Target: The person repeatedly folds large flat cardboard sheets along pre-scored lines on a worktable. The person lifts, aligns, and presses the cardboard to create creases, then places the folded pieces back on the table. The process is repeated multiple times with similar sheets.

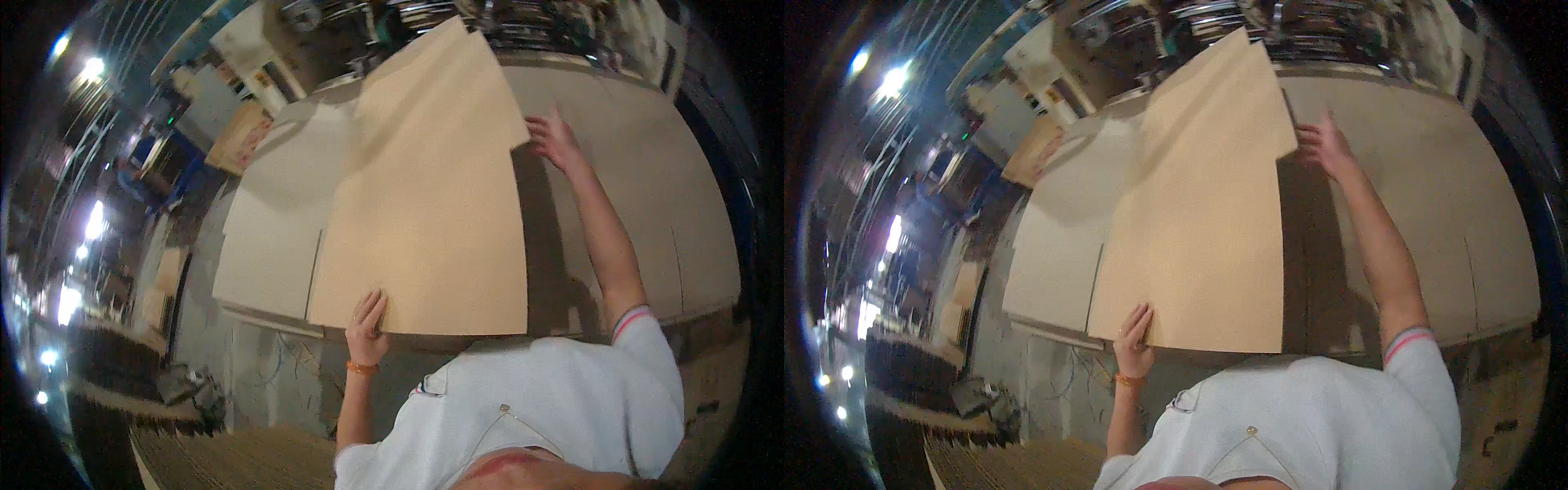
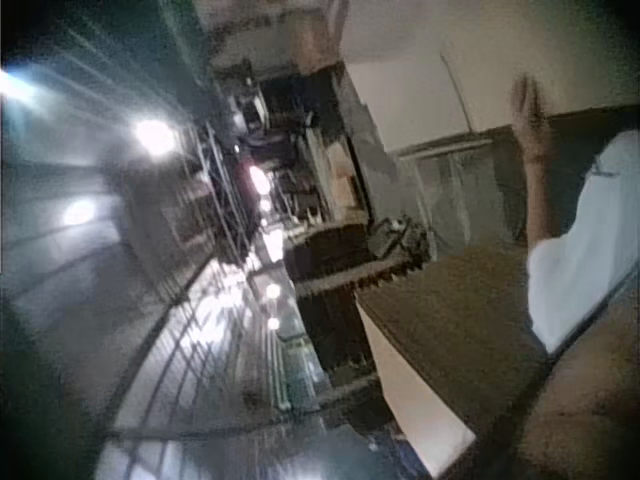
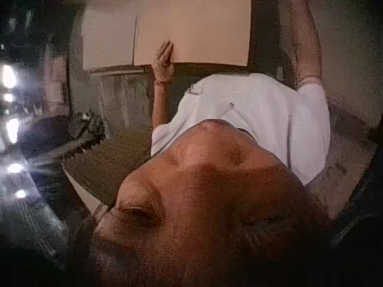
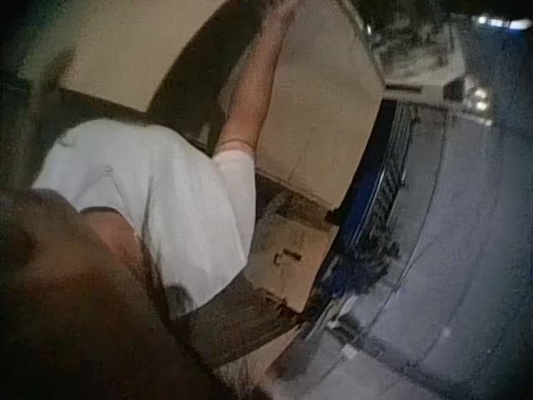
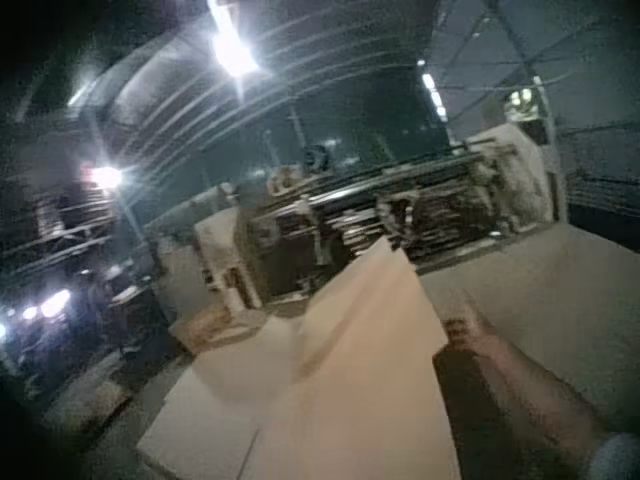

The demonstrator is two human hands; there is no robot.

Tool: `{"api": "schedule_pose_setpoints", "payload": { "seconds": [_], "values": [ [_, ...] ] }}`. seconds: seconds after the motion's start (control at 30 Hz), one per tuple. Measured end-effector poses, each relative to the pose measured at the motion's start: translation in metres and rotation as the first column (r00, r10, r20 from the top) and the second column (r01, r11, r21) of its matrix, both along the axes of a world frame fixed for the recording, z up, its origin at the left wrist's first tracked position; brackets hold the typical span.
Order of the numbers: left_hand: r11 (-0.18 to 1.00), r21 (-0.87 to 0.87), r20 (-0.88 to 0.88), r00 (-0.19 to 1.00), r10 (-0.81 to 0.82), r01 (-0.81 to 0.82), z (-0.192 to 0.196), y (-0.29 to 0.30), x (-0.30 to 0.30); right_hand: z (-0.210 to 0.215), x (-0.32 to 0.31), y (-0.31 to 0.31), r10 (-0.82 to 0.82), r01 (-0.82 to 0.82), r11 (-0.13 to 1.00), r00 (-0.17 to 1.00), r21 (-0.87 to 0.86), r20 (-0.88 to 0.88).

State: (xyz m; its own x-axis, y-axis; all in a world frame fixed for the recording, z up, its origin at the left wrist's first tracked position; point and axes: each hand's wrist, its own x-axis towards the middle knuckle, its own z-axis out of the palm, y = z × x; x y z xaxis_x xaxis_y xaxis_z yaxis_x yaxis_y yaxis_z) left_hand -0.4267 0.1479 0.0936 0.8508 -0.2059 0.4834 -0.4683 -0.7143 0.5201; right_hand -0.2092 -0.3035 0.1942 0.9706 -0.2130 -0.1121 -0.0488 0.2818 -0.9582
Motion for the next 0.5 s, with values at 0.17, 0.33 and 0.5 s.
{"api": "schedule_pose_setpoints", "payload": {
  "seconds": [0.17, 0.33, 0.5],
  "values": [
    [0.995, 0.092, 0.014, 0.999, -0.031, 0.030, -0.024, -0.019, -0.007, -0.049, 0.080, -0.011, -0.097, 0.015, 0.869, 0.985, -0.494, -0.140],
    [0.998, 0.013, 0.134, 0.989, 0.056, -0.058, -0.042, -0.022, 0.002, -0.125, 0.115, -0.025, 0.130, -0.129, 0.990, 0.991, 0.065, -0.015],
    [0.995, -0.050, 0.226, 0.969, 0.100, -0.091, -0.033, -0.005, 0.004, -0.104, 0.096, 0.032, 0.006, -0.059, 0.941, 0.987, 0.332, 0.159]
  ]
}}
